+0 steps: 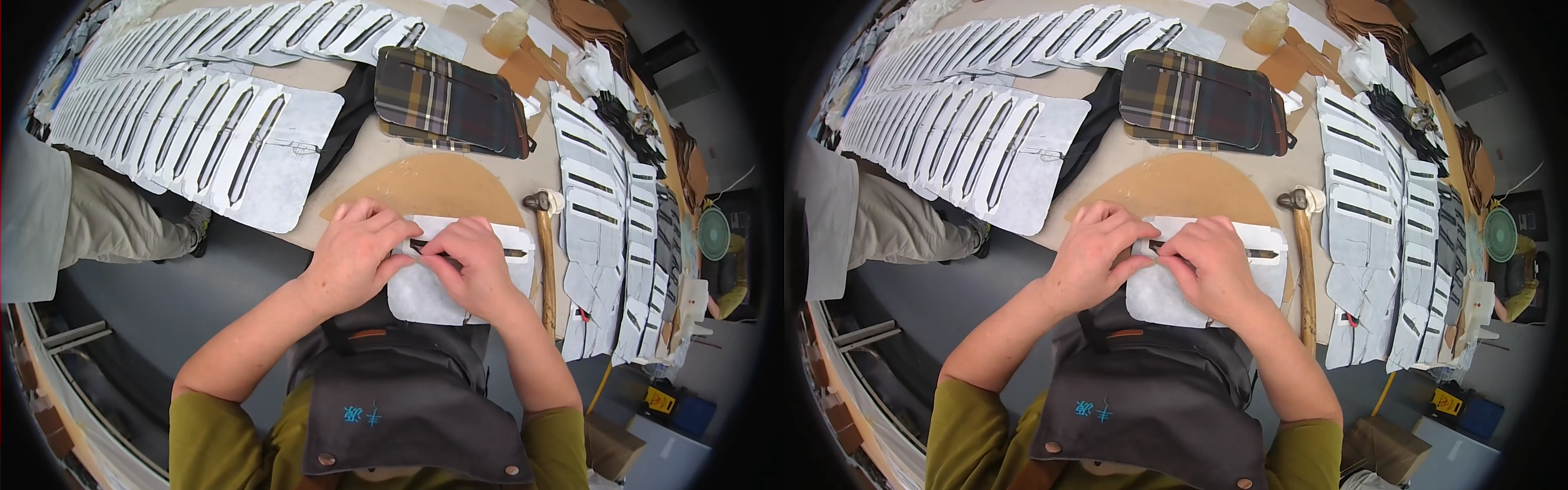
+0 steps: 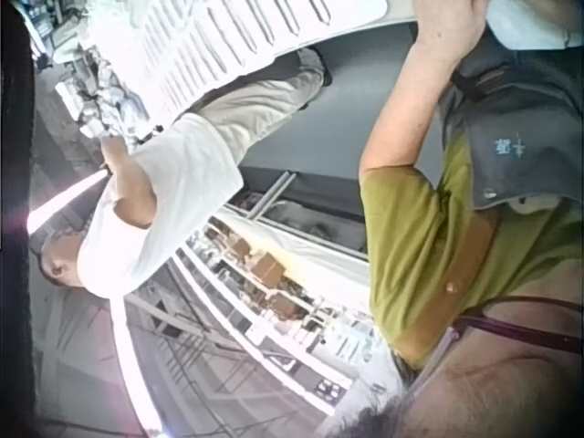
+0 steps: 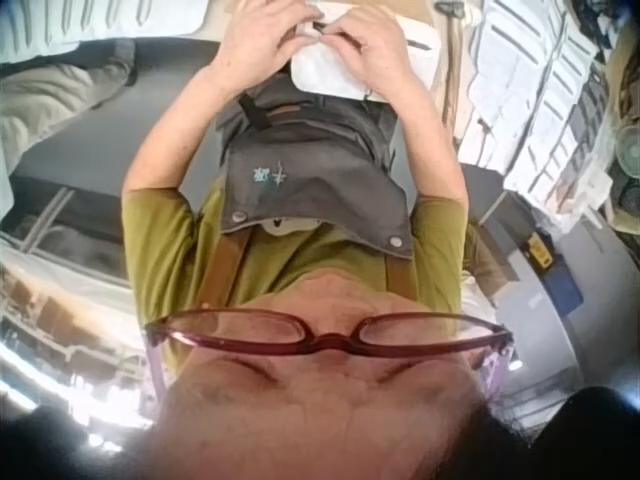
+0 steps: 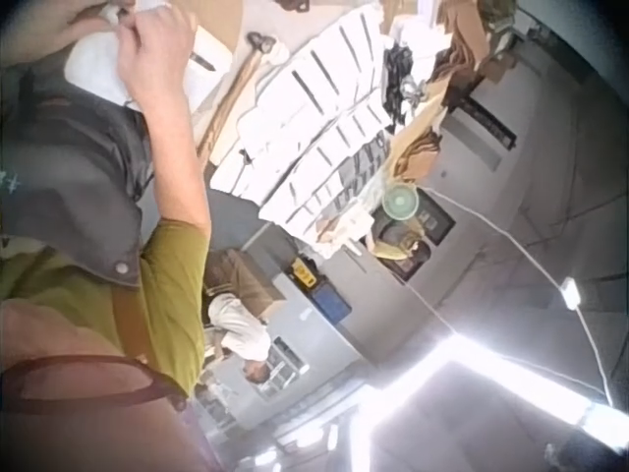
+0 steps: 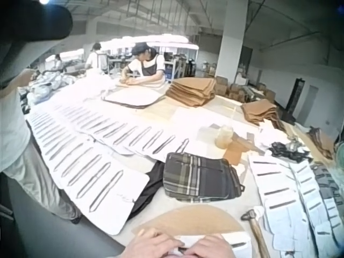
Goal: Assembling a leather pouch by bonding a lining and zipper to leather pieces using a hammer.
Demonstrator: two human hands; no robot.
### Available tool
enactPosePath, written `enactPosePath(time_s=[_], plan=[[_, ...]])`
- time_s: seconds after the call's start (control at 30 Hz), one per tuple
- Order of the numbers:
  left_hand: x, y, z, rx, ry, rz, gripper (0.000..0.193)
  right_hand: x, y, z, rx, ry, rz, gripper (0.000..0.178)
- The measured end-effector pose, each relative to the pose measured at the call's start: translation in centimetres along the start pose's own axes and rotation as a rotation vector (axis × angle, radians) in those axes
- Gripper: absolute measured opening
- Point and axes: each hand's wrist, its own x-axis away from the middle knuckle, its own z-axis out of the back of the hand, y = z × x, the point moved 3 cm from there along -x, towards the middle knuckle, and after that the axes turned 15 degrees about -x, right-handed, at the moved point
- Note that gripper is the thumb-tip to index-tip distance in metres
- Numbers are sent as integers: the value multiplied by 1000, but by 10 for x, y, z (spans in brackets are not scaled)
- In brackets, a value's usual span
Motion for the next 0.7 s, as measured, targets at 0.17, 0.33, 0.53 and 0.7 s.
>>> enactPosePath(time_s=[0.17, 0.33, 0.53, 0.7], plan=[[-5, -5, 2, 67, 17, -1, 46, 12, 5, -7, -18, 174, 52, 12], [-18, -5, 7, 457, -233, 276, 45, 15, 6, -3, -98, 258, 26, 14], [-20, -13, -16, 1108, -382, 520, 43, 15, 9, -3, -154, 307, -12, 15], [-22, -5, -11, 1599, -599, 732, 46, 16, 11, -3, -135, 257, -14, 15]])
